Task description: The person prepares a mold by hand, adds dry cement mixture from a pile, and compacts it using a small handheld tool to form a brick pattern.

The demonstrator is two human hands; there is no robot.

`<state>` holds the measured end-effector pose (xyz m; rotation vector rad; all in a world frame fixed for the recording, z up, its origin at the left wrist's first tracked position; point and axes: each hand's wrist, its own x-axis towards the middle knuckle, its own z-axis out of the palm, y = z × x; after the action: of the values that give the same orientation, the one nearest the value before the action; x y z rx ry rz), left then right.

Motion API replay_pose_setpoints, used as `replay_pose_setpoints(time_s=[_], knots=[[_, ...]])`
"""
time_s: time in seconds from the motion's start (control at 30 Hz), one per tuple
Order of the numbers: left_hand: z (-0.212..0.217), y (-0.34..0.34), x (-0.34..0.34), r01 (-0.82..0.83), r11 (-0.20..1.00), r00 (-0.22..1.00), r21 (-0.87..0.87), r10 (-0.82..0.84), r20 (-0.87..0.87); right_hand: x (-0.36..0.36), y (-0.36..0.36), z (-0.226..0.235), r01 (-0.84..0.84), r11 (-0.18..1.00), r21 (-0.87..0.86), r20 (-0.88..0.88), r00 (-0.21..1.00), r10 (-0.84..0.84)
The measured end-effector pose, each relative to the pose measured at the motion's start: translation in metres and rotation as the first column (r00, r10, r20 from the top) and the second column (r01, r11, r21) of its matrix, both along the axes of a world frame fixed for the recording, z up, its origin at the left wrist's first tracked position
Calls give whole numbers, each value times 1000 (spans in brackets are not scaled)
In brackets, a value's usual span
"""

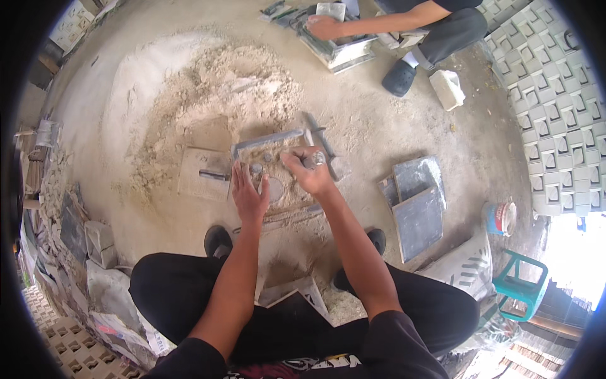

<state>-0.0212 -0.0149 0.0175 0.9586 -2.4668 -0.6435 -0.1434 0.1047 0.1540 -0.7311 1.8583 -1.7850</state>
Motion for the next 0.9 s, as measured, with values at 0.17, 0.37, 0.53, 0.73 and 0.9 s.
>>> replay_pose_setpoints(time_s=[0.17, 0.37, 0.53, 0.73, 0.9], knots=[[-3, 0, 3, 4, 1000, 1000, 7, -4, 0, 9, -2, 6, -12, 995, -95, -186, 982, -6], [1, 1, 0, 6, 1000, 1000, 18, -7, 8, 5, -1, -7, -1, 1000, -9, -146, 989, -1], [0, 1, 2, 5, 1000, 1000, 14, -5, -8, 18, -10, -3, 122, 992, -27, 20, 992, -121], [0, 1, 3, 11, 1000, 1000, 11, -11, -8, 14, -4, -1, 34, 998, 52, 26, 999, -35], [2, 2, 2, 3, 999, 1000, 45, -4, 16, 17, -3, -12, -4, 999, -50, -247, 969, -8]])
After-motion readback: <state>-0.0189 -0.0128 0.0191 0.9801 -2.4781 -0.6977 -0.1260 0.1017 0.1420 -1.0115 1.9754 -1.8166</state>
